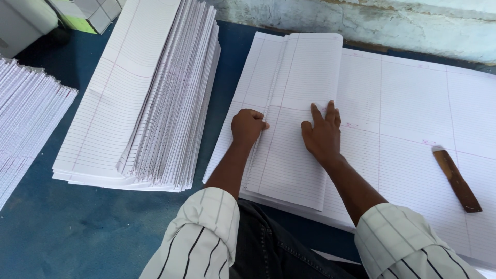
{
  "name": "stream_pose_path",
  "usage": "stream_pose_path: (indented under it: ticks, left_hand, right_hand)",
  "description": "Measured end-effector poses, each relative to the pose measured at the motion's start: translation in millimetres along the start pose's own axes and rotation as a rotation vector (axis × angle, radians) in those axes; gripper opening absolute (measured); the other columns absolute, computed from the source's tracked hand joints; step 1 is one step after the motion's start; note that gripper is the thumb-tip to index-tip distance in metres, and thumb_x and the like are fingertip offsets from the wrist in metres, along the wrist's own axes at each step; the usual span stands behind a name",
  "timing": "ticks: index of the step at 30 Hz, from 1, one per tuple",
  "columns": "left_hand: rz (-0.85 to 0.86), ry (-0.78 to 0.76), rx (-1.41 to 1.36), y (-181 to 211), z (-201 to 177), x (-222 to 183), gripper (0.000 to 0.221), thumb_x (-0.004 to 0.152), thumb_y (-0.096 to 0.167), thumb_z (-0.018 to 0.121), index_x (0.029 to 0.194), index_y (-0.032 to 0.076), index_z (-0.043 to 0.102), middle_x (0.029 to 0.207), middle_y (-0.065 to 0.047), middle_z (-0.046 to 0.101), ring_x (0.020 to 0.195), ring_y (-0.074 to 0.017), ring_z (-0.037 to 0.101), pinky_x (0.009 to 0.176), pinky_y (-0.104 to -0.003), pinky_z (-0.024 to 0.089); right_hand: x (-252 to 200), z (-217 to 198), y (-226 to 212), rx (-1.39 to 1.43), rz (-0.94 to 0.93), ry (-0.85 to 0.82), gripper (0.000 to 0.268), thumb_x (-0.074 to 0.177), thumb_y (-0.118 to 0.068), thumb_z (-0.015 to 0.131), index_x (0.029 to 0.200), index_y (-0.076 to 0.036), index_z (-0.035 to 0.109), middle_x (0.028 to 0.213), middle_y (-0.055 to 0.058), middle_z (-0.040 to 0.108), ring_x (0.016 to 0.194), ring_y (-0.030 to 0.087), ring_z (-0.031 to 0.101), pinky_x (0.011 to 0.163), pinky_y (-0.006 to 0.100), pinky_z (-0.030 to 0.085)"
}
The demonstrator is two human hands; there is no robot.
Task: The person folds large sheets of lined paper in half and presses the crease with a wooden tool. They repeat this process for multiple sheets, stacking the folded papers to the left.
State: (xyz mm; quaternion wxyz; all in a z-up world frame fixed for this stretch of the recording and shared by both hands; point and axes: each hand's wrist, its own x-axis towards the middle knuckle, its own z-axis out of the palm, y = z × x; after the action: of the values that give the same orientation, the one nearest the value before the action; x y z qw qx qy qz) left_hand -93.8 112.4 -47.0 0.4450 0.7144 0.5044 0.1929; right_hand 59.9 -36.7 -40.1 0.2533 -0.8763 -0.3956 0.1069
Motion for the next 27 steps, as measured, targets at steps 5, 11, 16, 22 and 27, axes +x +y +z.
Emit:
stream_pose_path:
  ticks: [5, 11, 16, 22, 27]
  left_hand:
    - [0.027, 0.02, 0.011, -1, 1, 0, 0.033, 0.074, 0.011, 0.088, 0.105, 0.005, 0.078, 0.101, -0.012, 0.079, 0.092, -0.0198, 0.076, 0.085, -0.031, 0.06]
    - [0.014, 0.026, 0.022, -1, 4, -1, 0.031, 0.075, 0.009, 0.086, 0.105, 0.007, 0.079, 0.103, -0.011, 0.079, 0.093, -0.0196, 0.075, 0.085, -0.031, 0.06]
    - [-0.032, 0.015, 0.013, 2, 3, 0, 0.03, 0.077, 0.006, 0.084, 0.106, 0.008, 0.079, 0.103, -0.011, 0.078, 0.094, -0.0196, 0.075, 0.086, -0.031, 0.06]
    - [-0.065, 0.003, 0.019, 1, 3, 2, 0.026, 0.079, 0.006, 0.082, 0.105, 0.008, 0.079, 0.102, -0.011, 0.079, 0.093, -0.0195, 0.076, 0.085, -0.031, 0.06]
    - [-0.079, -0.011, -0.003, -2, 4, 7, 0.025, 0.078, 0.008, 0.082, 0.103, 0.009, 0.08, 0.1, -0.01, 0.079, 0.09, -0.0186, 0.076, 0.083, -0.031, 0.06]
  right_hand:
    - [2, 5, 4, -0.028, -0.016, 0.004, 0.066, 0.095, -0.032, 0.052, 0.156, -0.011, 0.04, 0.168, 0.027, 0.006, 0.155, 0.049, 0.005, 0.116, 0.062, 0.032]
    - [4, 12, 7, -0.104, -0.059, 0.034, 0.064, 0.095, -0.034, 0.051, 0.155, -0.011, 0.043, 0.167, 0.03, 0.01, 0.153, 0.052, 0.007, 0.115, 0.062, 0.035]
    - [4, 16, 7, -0.158, -0.071, 0.048, 0.064, 0.095, -0.034, 0.05, 0.154, -0.01, 0.045, 0.167, 0.03, 0.011, 0.153, 0.052, 0.008, 0.115, 0.064, 0.033]
    - [2, 17, 3, -0.204, -0.068, 0.044, 0.064, 0.095, -0.036, 0.049, 0.154, -0.01, 0.045, 0.167, 0.03, 0.011, 0.153, 0.052, 0.008, 0.115, 0.067, 0.028]
    - [0, 17, -3, -0.28, -0.096, 0.049, 0.064, 0.093, -0.037, 0.049, 0.152, -0.01, 0.046, 0.165, 0.032, 0.011, 0.151, 0.053, 0.008, 0.114, 0.067, 0.027]
